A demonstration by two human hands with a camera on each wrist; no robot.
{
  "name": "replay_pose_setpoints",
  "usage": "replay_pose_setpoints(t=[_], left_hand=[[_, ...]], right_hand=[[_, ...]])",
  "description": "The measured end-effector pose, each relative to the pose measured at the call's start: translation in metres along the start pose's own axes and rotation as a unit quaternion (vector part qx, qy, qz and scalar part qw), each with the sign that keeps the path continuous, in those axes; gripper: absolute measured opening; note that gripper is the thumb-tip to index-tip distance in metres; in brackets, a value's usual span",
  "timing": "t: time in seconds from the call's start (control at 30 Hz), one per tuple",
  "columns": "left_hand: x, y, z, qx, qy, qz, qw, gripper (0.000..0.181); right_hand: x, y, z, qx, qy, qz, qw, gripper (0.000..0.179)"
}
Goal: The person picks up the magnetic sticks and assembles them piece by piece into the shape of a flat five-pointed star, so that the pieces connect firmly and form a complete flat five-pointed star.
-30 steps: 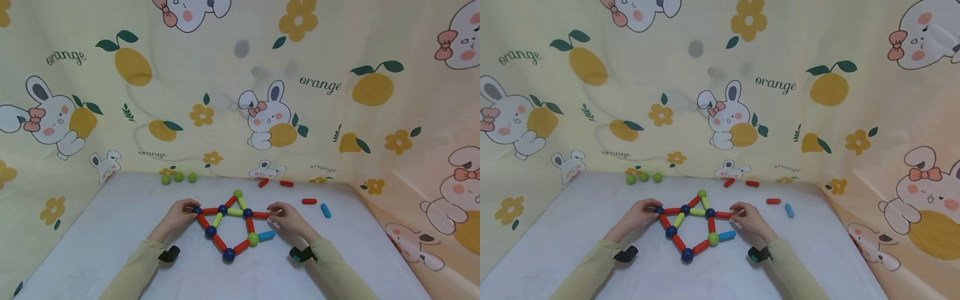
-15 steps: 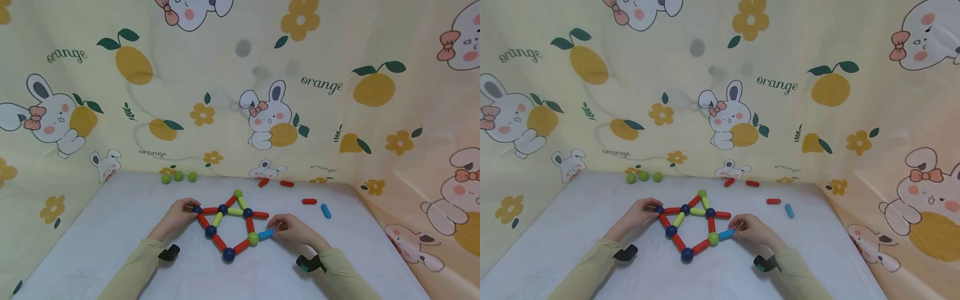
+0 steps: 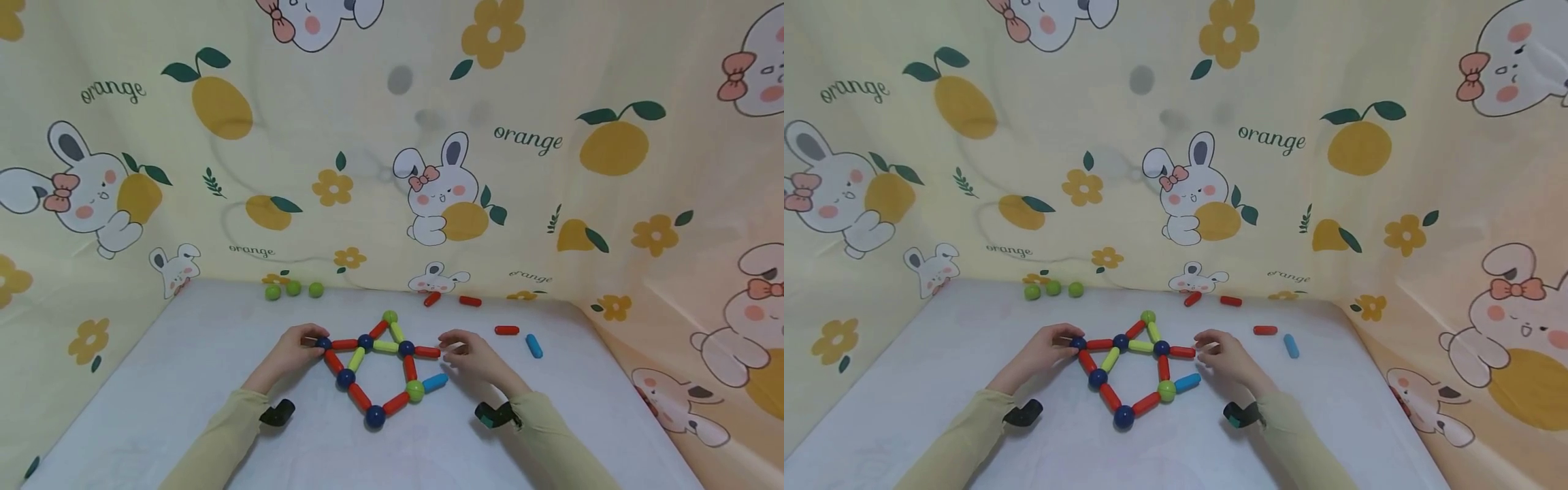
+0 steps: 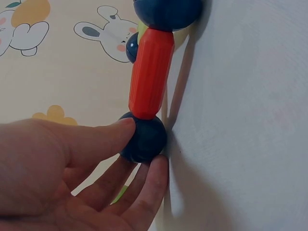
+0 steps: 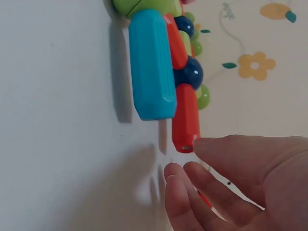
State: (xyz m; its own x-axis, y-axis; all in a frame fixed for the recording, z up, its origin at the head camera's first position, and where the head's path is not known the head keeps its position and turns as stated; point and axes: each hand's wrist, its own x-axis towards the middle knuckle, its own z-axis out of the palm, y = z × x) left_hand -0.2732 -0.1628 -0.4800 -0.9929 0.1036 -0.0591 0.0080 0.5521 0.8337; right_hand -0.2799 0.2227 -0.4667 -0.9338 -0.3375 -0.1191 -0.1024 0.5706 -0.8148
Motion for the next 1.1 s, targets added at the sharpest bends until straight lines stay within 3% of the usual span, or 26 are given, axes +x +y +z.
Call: replay_pose_setpoints(t=[0.17,0.33,0.53,0.6,0.7,0.83,1.0,1.1], left_hand=[[0.001,0.002,0.001,0.0,-0.005,0.003,1.0,0.03],[0.0,0.006,0.0,0.003,-0.003,-0.003,1.0,0.03],[0.003,0.007,-0.002,0.006,-0.019,-0.006,0.9998,0.029],[0.004,0.006,-0.005,0.012,-0.029,-0.001,0.9995,0.029],[0.007,0.004,-0.009,0.02,-0.043,0.004,0.9989,0.028],[0.011,0.004,-0.016,0.018,-0.067,0.001,0.9976,0.027],[0.018,0.005,-0.019,0.011,-0.082,-0.015,0.9965,0.024],[0.022,0.006,-0.018,0.008,-0.081,-0.017,0.9965,0.024]], right_hand=[[0.002,0.0,0.003,-0.007,0.008,0.02,0.9997,0.032],[-0.002,-0.001,0.002,-0.003,0.009,0.013,0.9999,0.032],[-0.018,-0.007,-0.008,-0.034,0.067,-0.013,0.9971,0.03],[-0.025,-0.011,-0.011,-0.031,0.069,-0.024,0.9969,0.03],[-0.036,-0.014,-0.012,-0.008,0.034,-0.034,0.9988,0.031],[-0.05,-0.017,-0.005,0.034,-0.041,-0.022,0.9983,0.034],[-0.062,-0.025,0.017,0.09,-0.133,0.022,0.9868,0.031],[-0.064,-0.03,0.032,0.106,-0.165,0.043,0.9796,0.03]])
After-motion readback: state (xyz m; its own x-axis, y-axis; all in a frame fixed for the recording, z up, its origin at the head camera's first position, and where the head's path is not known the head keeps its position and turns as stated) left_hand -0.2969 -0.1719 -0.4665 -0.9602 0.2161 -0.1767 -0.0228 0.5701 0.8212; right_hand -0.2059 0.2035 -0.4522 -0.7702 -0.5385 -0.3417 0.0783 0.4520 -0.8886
